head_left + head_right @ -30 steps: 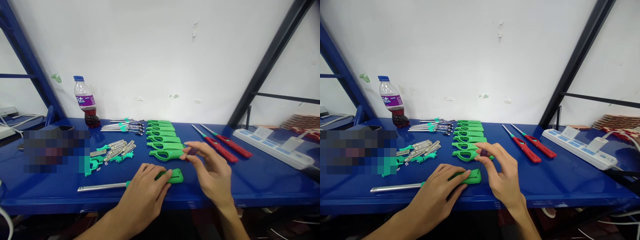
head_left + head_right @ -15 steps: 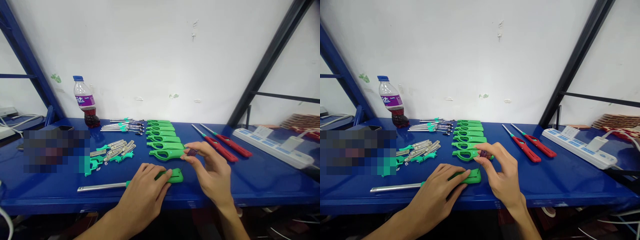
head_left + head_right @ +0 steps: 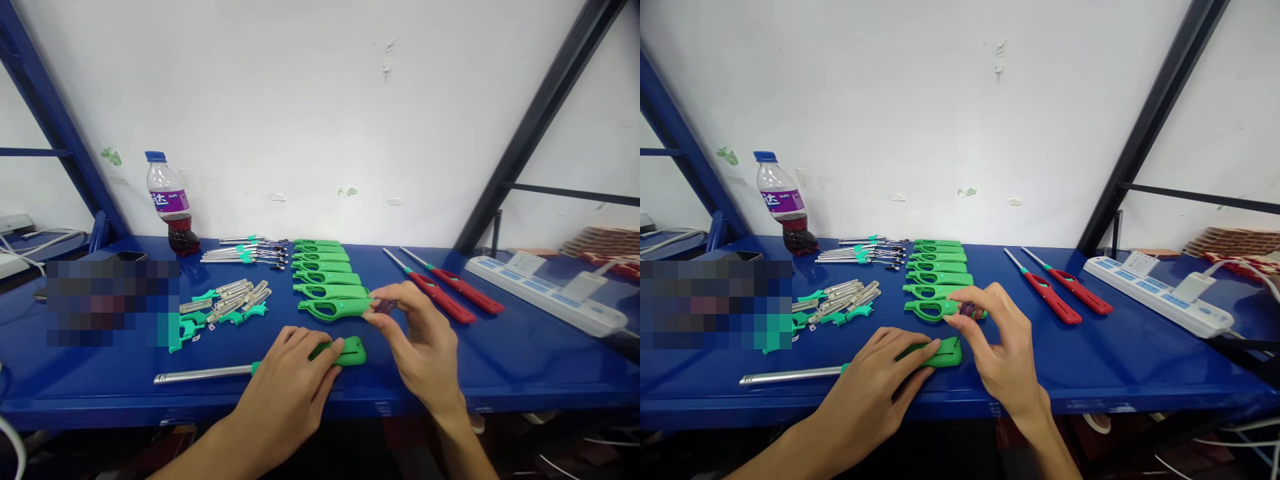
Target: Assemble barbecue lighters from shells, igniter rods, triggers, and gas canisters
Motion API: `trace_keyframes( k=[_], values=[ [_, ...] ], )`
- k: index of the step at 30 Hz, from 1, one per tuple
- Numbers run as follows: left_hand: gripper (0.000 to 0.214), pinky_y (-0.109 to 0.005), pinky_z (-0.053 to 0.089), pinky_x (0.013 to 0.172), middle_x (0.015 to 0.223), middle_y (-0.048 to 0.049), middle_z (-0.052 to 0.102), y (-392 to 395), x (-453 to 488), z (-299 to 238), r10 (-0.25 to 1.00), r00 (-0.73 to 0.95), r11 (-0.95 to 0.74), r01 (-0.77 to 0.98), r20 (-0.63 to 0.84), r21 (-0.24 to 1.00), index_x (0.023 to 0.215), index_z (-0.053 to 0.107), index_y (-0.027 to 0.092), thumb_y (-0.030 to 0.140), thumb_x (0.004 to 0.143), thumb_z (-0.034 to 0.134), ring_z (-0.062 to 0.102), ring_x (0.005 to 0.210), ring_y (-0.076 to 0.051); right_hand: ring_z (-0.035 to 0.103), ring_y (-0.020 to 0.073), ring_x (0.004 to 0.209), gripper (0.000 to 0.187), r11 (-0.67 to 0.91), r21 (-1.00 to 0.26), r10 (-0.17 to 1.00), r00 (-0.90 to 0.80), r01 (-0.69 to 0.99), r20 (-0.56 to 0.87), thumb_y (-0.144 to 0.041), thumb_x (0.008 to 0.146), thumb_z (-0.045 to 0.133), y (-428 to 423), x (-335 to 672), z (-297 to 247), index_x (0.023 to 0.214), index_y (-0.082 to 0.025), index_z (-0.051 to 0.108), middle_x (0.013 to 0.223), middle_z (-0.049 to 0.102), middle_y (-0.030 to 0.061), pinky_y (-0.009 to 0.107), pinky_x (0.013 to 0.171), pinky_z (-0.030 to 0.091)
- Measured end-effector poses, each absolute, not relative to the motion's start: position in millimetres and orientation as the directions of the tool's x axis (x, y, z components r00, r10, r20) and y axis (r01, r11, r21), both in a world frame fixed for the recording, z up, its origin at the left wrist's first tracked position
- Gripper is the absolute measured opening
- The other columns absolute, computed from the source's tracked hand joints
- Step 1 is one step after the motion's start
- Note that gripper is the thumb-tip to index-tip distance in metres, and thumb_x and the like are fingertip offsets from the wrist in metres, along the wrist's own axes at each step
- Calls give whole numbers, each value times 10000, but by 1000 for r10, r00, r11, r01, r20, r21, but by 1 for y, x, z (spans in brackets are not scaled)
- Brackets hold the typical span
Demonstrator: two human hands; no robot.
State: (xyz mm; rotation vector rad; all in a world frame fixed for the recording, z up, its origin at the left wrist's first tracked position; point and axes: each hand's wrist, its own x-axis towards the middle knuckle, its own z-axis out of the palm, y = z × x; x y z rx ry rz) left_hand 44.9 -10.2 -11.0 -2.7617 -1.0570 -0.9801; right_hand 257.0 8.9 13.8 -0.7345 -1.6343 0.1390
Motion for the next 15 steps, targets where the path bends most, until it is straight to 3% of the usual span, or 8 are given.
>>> trace_keyframes(
  k=[15],
  values=[
    [308, -488, 564, 875, 1142, -86, 748, -11, 44, -11, 589, 567, -771, 609, 576, 188, 1344, 673, 174, 115, 1049, 605, 678, 979, -285, 681, 142, 792, 335, 800, -434, 510, -88, 414, 855, -131, 1057, 624, 6, 255, 11, 1336, -312, 662, 997, 715, -14, 319, 797, 569]
  ],
)
